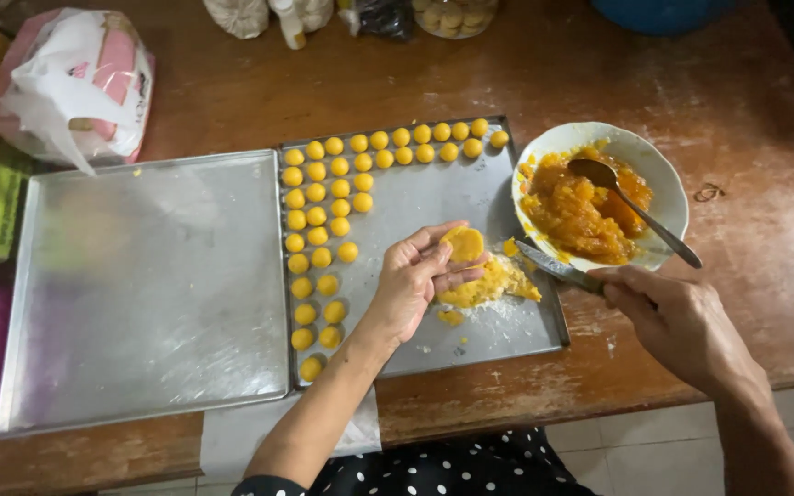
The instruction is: The person takes a small portion of yellow dough, flattens it in their palm, and uses a spoon to add a small amount of orange filling from a bowl. They then fold the dough around the filling and roll it between their palms to form a smooth ball, which is placed on a metal tray alongside other finished balls.
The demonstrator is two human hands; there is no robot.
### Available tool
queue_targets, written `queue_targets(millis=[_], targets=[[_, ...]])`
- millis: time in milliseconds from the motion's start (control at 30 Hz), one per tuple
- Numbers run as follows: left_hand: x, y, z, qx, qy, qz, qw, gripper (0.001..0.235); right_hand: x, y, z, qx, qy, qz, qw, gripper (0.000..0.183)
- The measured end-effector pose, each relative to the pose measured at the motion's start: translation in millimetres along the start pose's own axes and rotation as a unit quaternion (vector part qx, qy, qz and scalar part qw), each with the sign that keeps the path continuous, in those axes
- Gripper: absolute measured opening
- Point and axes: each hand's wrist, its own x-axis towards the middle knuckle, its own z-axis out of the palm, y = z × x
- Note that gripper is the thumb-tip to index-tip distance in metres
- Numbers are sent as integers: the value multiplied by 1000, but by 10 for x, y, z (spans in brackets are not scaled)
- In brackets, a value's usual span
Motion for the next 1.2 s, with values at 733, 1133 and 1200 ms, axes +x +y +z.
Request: queue_targets(millis=[733,1133,1200], targets=[[-1,-46,1,-14,-33,4,999,42,-13,-239,174,-63,163,-332,927,27],[16,-19,-59,-38,-53,43,997,39,557,367,252,-231,165,-229,931,19],[-32,40,-8,-44,-56,26,997,37,585,364,317,-201,158,-195,947,24]])
